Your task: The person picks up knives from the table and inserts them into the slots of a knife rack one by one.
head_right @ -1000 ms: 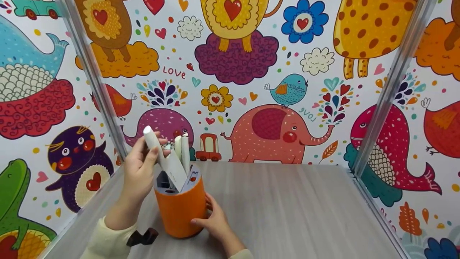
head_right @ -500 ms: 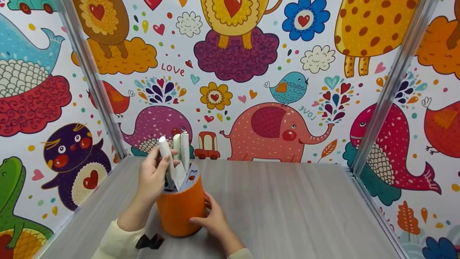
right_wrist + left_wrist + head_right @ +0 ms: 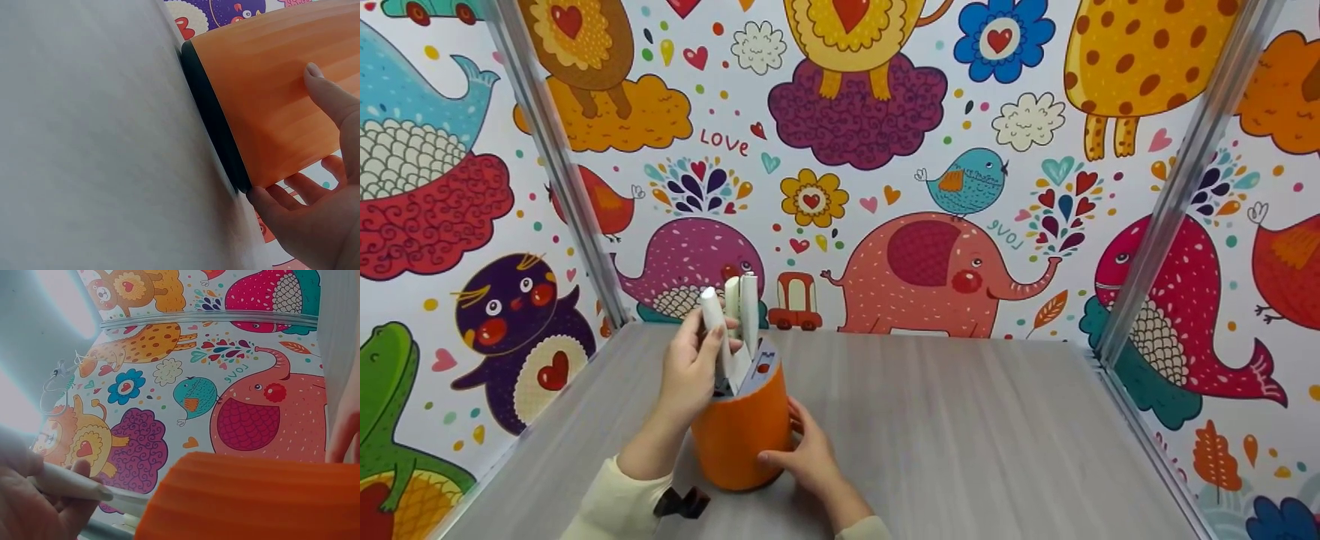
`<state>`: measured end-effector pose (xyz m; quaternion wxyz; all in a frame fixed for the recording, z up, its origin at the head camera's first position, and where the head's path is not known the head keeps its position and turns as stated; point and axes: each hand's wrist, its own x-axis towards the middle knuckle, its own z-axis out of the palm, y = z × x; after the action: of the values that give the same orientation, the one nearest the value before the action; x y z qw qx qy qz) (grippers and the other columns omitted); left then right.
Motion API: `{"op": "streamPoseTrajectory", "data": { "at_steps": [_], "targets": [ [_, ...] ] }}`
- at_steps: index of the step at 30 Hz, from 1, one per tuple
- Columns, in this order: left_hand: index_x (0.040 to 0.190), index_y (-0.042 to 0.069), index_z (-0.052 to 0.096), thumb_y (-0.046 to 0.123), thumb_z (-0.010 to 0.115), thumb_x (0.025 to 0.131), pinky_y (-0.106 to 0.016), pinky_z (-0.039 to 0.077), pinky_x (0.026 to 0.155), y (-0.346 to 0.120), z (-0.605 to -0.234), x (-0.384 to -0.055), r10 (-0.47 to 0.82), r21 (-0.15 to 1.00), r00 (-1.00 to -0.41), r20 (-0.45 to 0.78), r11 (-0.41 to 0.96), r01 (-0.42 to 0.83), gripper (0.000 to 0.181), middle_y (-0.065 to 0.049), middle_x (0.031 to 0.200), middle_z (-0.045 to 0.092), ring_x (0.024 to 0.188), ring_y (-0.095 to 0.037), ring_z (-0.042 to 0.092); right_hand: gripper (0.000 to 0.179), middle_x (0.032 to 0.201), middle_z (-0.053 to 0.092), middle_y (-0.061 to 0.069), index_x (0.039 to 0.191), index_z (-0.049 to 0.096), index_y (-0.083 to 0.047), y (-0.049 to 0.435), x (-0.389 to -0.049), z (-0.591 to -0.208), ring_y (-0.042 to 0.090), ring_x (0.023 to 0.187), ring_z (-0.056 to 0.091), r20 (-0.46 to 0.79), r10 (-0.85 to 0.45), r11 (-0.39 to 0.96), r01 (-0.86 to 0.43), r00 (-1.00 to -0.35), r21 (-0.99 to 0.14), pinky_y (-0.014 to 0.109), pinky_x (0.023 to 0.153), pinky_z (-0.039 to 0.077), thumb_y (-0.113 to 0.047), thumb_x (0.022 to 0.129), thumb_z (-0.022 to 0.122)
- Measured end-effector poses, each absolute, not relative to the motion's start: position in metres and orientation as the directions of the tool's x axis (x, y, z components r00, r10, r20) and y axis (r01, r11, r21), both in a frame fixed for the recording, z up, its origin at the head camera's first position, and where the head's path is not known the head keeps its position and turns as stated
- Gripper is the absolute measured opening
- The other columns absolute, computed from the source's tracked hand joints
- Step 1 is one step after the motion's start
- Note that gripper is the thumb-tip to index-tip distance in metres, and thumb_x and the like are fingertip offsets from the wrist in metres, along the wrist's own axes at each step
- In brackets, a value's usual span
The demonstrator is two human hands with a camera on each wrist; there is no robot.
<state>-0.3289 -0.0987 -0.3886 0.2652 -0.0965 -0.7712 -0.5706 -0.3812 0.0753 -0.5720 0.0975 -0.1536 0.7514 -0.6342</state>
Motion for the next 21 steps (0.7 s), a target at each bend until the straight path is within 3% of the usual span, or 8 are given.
{"op": "streamPoseTrajectory", "data": {
  "at_steps": [5,9,21],
  "targets": [
    [0.154,0.008,0.050,0.025,0.057,0.112,-0.058,0.058,0.104,-0.093,-0.399,-0.328,-0.167,0.835,-0.850,0.500,0.355,0.421,0.046,-0.010,0.130,0.074,0.103,-0.023,0.076,0.104,0.163,0.046,0.021,0.167,0.033,-0.013,0.076,-0.382,-0.574,0.042,0.145,0.050,0.056,-0.360,0.135,-0.111,-0.931,-0.985,0.060,0.120,0.045,-0.039,0.085,0.091],
    [0.150,0.004,0.052,0.022,0.057,0.111,-0.054,0.060,0.103,-0.091,-0.407,-0.328,-0.156,0.839,-0.852,0.500,0.333,0.431,0.043,-0.014,0.131,0.073,0.104,-0.025,0.076,0.103,0.162,0.047,0.022,0.166,0.033,-0.011,0.076,-0.383,-0.575,0.043,0.145,0.050,0.081,-0.365,0.131,-0.137,-0.927,-0.982,0.060,0.119,0.046,-0.036,0.085,0.091],
    [0.148,0.003,0.055,0.023,0.056,0.112,-0.051,0.062,0.098,-0.090,-0.415,-0.328,-0.152,0.824,-0.840,0.520,0.349,0.447,0.041,-0.014,0.130,0.073,0.105,-0.026,0.077,0.106,0.163,0.047,0.020,0.167,0.034,-0.013,0.077,-0.383,-0.573,0.041,0.146,0.050,0.061,-0.360,0.144,-0.121,-0.931,-0.982,0.059,0.120,0.045,-0.039,0.083,0.093]
  ]
}}
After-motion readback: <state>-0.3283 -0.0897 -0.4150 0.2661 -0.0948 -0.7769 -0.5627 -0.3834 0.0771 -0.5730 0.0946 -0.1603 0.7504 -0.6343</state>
